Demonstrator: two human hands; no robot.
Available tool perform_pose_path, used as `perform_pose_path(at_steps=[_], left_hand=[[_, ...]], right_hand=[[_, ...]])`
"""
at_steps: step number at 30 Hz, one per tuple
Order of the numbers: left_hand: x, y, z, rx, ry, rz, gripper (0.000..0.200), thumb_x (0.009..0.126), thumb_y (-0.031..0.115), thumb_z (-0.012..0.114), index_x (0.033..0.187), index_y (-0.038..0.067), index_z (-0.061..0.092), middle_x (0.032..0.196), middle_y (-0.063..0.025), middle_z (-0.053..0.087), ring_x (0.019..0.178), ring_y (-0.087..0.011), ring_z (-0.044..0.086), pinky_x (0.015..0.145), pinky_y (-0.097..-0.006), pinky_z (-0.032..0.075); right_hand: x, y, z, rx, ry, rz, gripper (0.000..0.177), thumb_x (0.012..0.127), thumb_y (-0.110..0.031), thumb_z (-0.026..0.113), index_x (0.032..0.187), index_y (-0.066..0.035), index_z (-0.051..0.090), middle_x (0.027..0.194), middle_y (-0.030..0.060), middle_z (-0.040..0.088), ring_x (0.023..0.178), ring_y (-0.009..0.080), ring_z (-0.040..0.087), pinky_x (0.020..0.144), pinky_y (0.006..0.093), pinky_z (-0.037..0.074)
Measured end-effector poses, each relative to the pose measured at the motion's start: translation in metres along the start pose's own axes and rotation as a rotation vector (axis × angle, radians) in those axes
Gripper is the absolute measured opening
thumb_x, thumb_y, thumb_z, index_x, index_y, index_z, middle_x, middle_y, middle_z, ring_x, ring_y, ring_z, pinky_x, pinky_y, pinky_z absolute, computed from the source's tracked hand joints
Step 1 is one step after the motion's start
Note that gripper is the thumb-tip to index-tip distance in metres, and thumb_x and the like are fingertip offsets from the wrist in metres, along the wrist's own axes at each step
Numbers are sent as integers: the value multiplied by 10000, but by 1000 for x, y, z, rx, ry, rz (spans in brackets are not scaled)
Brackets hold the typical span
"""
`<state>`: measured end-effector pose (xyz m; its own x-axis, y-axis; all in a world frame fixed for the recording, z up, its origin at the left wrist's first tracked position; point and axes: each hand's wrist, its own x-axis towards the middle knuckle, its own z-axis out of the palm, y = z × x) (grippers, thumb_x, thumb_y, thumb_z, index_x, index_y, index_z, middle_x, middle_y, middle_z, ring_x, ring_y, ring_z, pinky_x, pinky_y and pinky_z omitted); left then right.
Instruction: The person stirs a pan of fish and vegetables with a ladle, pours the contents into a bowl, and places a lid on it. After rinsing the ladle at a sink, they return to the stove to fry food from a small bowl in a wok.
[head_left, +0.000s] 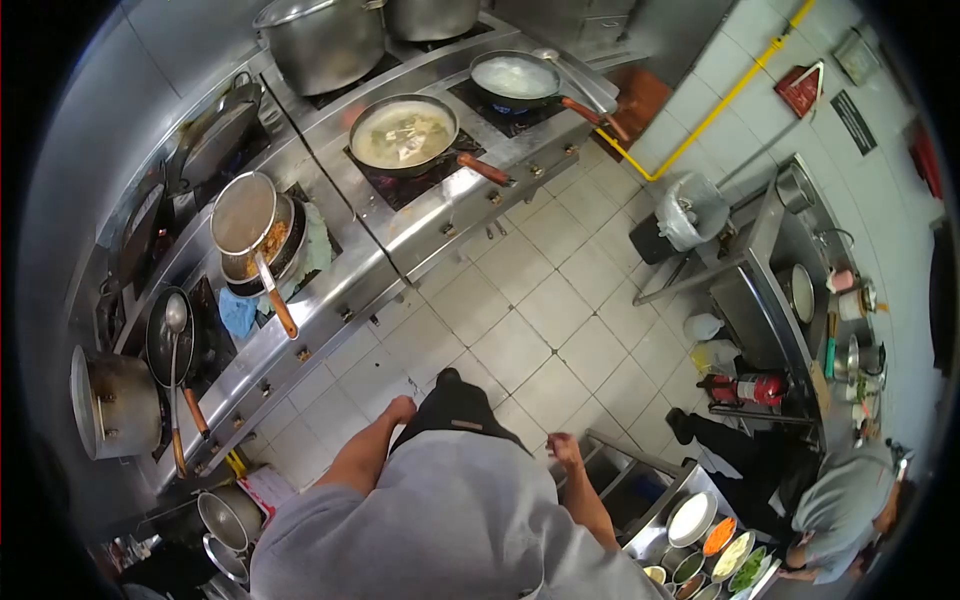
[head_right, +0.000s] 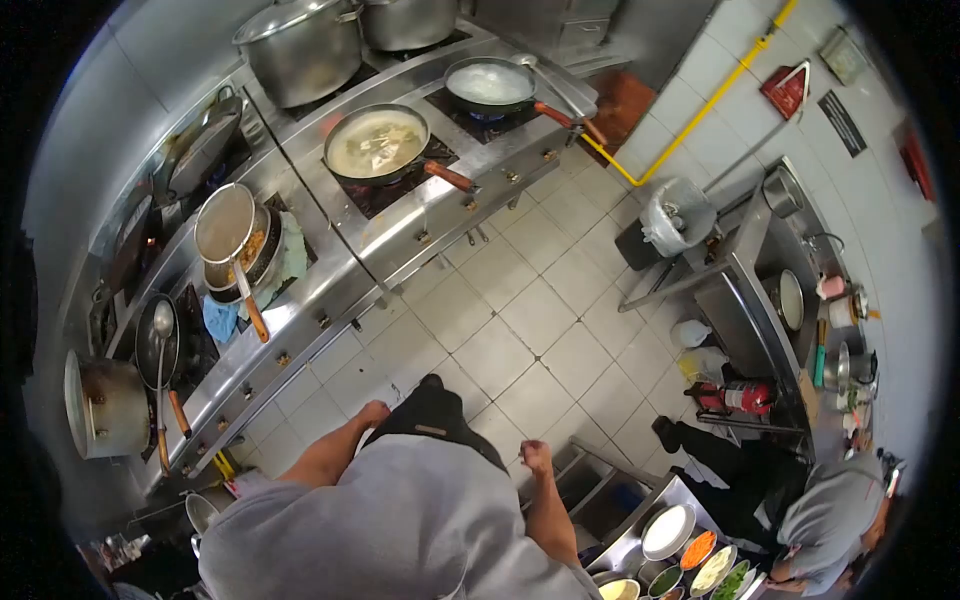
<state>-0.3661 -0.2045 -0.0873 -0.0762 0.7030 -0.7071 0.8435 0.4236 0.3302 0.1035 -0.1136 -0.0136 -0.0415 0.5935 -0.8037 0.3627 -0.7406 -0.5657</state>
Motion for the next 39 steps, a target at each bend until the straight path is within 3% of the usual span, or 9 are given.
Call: perform_pose_path(at_steps=[3, 9, 13, 20, 22, 26, 30, 35, 39], left_hand=[[35, -4, -22, 346, -42, 314, 297, 754, 263, 533, 840, 26, 690, 940, -180, 661, 898, -350, 630, 781, -419, 514], [46, 22, -96, -468, 329, 50, 196, 756, 191, 544, 809, 42, 659, 900, -192, 656, 854, -355, 629, 750, -417, 505], [48, 10, -106, -586, 374, -69, 198, 767, 193, 548, 825, 35, 652, 889, -203, 653, 859, -369, 624, 761, -415, 504], [7, 4, -63, -364, 466, -357, 207, 748, 148, 493, 710, 11, 643, 828, -214, 647, 802, -382, 627, 722, -455, 522], [1, -10, -19, -70, 427, -200, 181, 715, 147, 519, 694, 24, 649, 824, -199, 653, 779, -359, 637, 693, -449, 529], [-2, 41, 32, -341, 398, -502, 186, 736, 136, 526, 760, 22, 670, 786, -208, 651, 816, -361, 641, 736, -430, 535], [20, 159, 4, -781, 481, -646, 186, 756, 150, 532, 805, 37, 671, 826, -221, 642, 842, -375, 631, 756, -433, 525], [53, 258, -59, -610, 477, -608, 237, 788, 166, 495, 851, 20, 672, 902, -235, 652, 894, -378, 629, 779, -428, 514], [66, 276, -82, -897, 471, -755, 283, 810, 200, 473, 863, 1, 669, 916, -240, 652, 893, -411, 625, 806, -431, 514]], right_hand=[[18, -57, 26, -72, -13, -61, 189, 828, -173, 580, 872, -13, 671, 709, 35, 608, 731, 141, 588, 611, 301, 489], [79, -102, 25, -142, 53, -432, 180, 800, -104, 575, 863, 31, 677, 729, 43, 633, 668, 119, 556, 614, 264, 458], [109, -157, 1, -205, -77, -203, 154, 815, -112, 561, 874, -19, 668, 690, 18, 589, 644, 102, 559, 495, 257, 455], [216, -271, -62, -174, -81, -236, 198, 807, -66, 478, 939, -68, 625, 796, 26, 596, 677, 146, 589, 518, 306, 505], [262, -330, -92, -124, -100, -345, 209, 800, -42, 460, 930, -94, 615, 792, 15, 581, 687, 133, 572, 519, 296, 494], [337, -485, -138, 3, -25, -633, 179, 808, -32, 489, 926, -98, 606, 804, 6, 587, 710, 93, 545, 536, 255, 462], [407, -640, -178, -55, 173, -871, 294, 773, -32, 628, 1048, -17, 524, 961, 63, 559, 865, 144, 521, 801, 279, 435], [450, -765, -185, -788, 588, -1153, 574, 727, -94, 689, 1203, 91, 424, 1062, 155, 526, 942, 251, 522, 908, 351, 418], [484, -795, -172, -802, 210, -927, 511, 767, -126, 683, 1175, 39, 423, 876, 111, 549, 725, 211, 554, 665, 338, 485]])
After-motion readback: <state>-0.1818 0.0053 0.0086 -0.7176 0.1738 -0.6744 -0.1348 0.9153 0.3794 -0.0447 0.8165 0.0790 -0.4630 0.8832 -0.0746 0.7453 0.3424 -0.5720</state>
